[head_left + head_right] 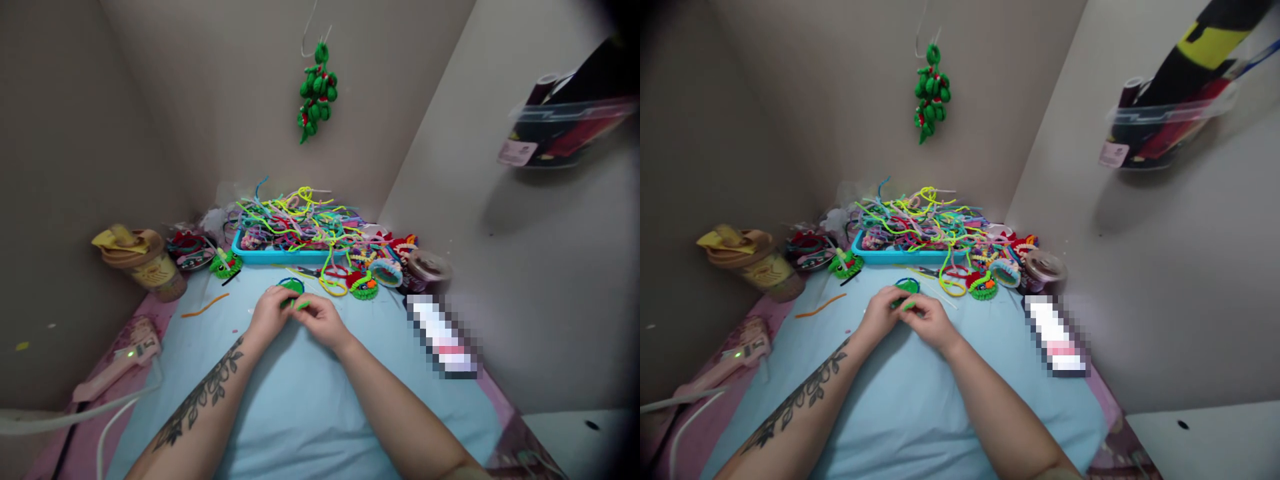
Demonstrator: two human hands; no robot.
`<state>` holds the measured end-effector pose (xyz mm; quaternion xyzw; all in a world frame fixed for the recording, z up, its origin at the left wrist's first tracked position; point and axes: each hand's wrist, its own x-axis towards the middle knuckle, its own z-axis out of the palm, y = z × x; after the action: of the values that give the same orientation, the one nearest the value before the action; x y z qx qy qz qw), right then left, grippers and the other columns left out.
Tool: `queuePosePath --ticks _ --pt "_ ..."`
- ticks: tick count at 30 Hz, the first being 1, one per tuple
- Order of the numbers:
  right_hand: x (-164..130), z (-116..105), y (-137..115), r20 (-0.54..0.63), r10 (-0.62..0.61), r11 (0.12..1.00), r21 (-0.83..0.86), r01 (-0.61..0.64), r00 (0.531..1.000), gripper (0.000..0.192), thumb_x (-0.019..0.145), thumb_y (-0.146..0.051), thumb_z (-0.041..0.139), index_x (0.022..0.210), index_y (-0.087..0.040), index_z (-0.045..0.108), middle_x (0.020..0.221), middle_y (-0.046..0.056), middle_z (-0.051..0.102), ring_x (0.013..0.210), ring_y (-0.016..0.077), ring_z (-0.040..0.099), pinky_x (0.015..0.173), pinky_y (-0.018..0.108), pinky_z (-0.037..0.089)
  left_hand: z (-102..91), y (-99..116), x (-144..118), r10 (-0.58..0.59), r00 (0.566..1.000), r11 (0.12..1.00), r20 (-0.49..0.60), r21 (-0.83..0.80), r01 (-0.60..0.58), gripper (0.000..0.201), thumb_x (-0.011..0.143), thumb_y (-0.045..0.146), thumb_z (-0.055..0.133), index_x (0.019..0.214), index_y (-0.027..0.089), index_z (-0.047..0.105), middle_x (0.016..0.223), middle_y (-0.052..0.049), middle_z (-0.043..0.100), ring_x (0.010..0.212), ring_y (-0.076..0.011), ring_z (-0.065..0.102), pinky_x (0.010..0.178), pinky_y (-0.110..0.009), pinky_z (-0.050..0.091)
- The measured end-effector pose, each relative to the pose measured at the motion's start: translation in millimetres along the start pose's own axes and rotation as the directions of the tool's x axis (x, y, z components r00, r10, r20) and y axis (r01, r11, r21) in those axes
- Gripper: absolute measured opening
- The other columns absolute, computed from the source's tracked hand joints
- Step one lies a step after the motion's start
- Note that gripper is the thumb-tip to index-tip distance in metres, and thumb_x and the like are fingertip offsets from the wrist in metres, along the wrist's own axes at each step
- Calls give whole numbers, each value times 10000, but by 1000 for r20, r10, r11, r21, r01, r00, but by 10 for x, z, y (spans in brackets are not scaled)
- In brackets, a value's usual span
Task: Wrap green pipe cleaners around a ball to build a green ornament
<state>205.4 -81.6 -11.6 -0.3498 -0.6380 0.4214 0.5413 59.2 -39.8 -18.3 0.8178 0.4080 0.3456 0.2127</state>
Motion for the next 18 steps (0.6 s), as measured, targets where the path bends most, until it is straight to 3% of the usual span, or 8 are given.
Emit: queuePosePath --ticks 4,8,12,15,18 --pt "21 -80 15 -16 65 968 243 -59 998 142 728 -342 659 705 -204 634 663 0 596 632 135 535 630 272 419 -3 -28 18 -114 994 972 3 -207 112 188 718 180 598 905 166 596 813 -23 620 750 -151 558 681 -251 430" --pt "42 -180 -5 -90 61 901 433 -16 994 188 666 -379 714 660 -211 631 609 -4 563 570 131 505 572 276 396 -13 -52 42 -156 987 944 30 -289 158 160 727 249 601 861 169 631 824 -33 641 787 -163 574 732 -259 429" --pt "66 -273 -26 -116 108 805 593 -18 987 185 638 -344 738 646 -202 621 615 -9 543 557 113 497 551 263 389 -44 -32 57 -293 952 851 92 -428 303 234 700 340 639 839 154 662 811 -43 665 749 -170 582 694 -259 429" --pt "115 -349 31 -213 278 696 716 -44 937 169 633 -264 736 672 -205 583 632 -32 541 539 77 481 535 223 395 -84 4 54 -376 916 740 139 -550 387 271 687 373 655 825 139 659 749 -28 653 667 -144 559 639 -242 413" --pt "172 -415 139 -231 492 593 794 -130 839 180 637 -206 710 692 -206 539 556 -59 495 506 60 467 486 176 371 -107 37 46 -387 898 618 208 -665 420 275 670 374 680 782 124 650 702 -25 636 634 -126 539 622 -233 405"
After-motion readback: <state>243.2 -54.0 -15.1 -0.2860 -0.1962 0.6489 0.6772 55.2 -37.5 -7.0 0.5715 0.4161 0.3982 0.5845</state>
